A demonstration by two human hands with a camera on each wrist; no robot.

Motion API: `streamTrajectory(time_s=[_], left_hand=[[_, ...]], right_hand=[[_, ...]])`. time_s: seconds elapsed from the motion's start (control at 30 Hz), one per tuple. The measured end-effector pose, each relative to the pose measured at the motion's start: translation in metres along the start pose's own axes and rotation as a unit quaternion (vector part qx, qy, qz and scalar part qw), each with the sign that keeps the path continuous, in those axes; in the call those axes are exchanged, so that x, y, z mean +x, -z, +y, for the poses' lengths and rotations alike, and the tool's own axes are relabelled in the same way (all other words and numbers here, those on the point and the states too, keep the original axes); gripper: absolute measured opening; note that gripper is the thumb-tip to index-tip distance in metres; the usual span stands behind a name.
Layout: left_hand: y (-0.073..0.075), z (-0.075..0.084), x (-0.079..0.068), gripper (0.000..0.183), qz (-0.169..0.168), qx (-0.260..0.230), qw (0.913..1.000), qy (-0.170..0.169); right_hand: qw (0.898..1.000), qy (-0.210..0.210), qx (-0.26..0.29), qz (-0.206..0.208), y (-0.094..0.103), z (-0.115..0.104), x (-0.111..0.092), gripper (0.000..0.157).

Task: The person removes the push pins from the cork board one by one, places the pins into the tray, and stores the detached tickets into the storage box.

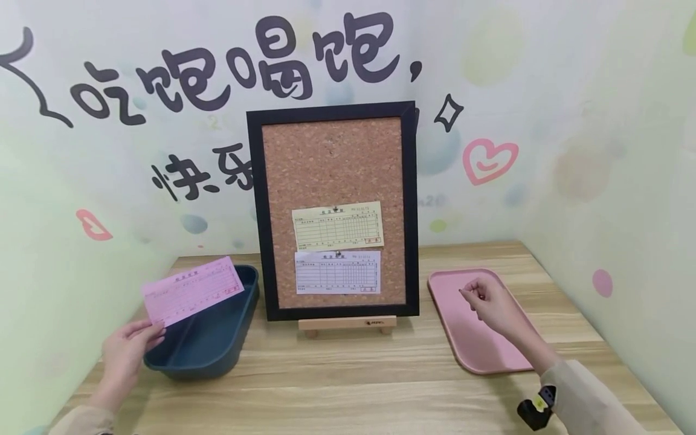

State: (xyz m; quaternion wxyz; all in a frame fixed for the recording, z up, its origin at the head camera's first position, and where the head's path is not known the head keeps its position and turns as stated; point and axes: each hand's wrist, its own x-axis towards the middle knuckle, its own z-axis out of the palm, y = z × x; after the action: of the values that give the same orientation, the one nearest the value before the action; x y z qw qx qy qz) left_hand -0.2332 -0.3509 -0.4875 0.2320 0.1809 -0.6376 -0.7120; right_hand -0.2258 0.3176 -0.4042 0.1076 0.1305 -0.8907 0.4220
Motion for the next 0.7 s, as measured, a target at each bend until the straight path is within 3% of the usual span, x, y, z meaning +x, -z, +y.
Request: streamTrajectory(time_s=[0.27, 0.5, 0.7], left_hand=[[0.0, 0.004, -0.005, 0.014, -0.016, 0.017, 0.9988, 0.043], [-0.01, 0.009, -0.014, 0.05, -0.055, 0.093, 0.992, 0.065], [-0.015, 0.011, -0.02, 0.056, -0.073, 0.132, 0.9859, 0.073]], right_hand=[[1.0, -0.01, 0.005, 0.008, -0.002, 0.006, -0.007, 0.016], [0.999, -0.047, -0.018, -0.012, -0.003, 0.011, -0.014, 0.024], [0.999, -0.048, -0.021, -0.006, -0.005, 0.014, -0.016, 0.022]])
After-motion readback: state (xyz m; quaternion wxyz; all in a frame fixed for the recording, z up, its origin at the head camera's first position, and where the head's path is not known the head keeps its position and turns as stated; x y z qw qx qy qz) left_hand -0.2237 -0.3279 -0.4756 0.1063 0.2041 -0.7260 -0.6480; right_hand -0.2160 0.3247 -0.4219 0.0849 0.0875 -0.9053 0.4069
